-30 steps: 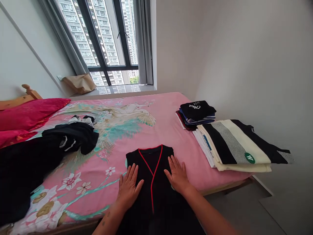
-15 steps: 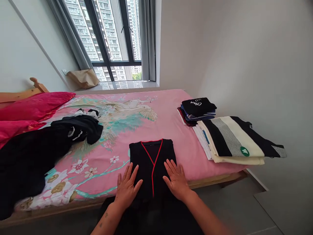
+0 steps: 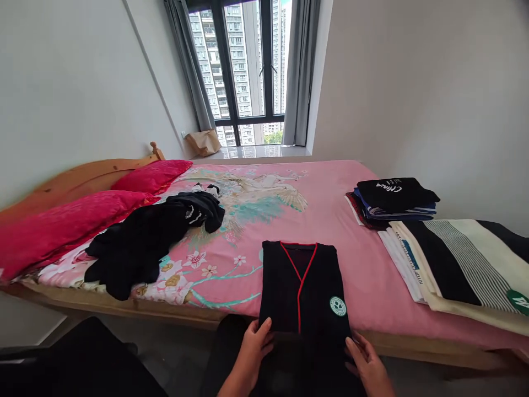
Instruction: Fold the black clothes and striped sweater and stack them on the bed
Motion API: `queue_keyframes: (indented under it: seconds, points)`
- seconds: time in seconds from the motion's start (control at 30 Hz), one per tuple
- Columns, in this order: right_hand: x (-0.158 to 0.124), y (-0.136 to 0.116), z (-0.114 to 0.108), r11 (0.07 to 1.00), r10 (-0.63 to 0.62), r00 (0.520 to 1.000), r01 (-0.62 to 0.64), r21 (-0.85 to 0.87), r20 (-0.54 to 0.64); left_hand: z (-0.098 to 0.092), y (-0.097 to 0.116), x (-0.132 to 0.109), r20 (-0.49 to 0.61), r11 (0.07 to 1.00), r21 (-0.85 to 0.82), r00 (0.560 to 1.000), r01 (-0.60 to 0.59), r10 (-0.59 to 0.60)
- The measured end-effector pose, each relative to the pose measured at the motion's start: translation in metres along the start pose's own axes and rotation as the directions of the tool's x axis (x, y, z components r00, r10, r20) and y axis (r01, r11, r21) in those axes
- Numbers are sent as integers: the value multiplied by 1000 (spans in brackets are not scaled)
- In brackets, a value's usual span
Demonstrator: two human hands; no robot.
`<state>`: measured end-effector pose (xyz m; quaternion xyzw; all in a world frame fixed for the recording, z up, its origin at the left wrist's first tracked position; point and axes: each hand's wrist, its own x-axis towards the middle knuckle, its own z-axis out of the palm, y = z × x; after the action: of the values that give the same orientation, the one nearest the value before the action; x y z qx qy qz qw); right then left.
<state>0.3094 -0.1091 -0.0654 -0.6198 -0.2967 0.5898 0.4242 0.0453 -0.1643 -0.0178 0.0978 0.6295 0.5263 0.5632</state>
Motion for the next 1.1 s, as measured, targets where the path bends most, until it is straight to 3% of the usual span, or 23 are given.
queue_keyframes:
  seconds: [0.1, 0.23, 0.37, 0.5, 0.67, 0.8, 0.9, 0.97, 1.1]
  points:
    - [-5, -15, 10, 979, 88, 992, -103, 178, 95, 11, 7, -5, 129, 979, -193, 991, 71, -46]
    - [-10, -36, 24, 908, 147, 962, -224, 354, 232, 19, 15, -6, 138, 962, -264, 990, 65, -29]
    - [-11, -42, 28, 916, 157, 946, -247, 316, 284, 17, 17, -2, 124, 947, -314, 992, 66, -28]
    - [-14, -40, 30, 928, 146, 936, -242, 283, 321, 22, 13, -5, 113, 865, -495, 993, 84, -31]
    - [-29, -37, 35, 894, 149, 908, -292, 339, 391, 51, -5, -24, 200, 830, -542, 980, 129, -22]
    - [-48, -35, 31, 914, 104, 843, -291, 283, 528, 72, -9, -33, 125, 836, -548, 991, 24, 54]
    - [-56, -32, 25, 919, 3, 757, -260, 296, 654, 75, -2, -34, 7, 855, -518, 1000, -10, 16]
    - [-55, -30, 27, 933, -68, 731, -194, 302, 679, 73, 4, -35, -43, 862, -507, 998, 12, -39]
    - [-47, -29, 52, 974, -213, 805, 217, 60, 554, 68, 14, -46, -91, 872, -486, 990, 51, -109]
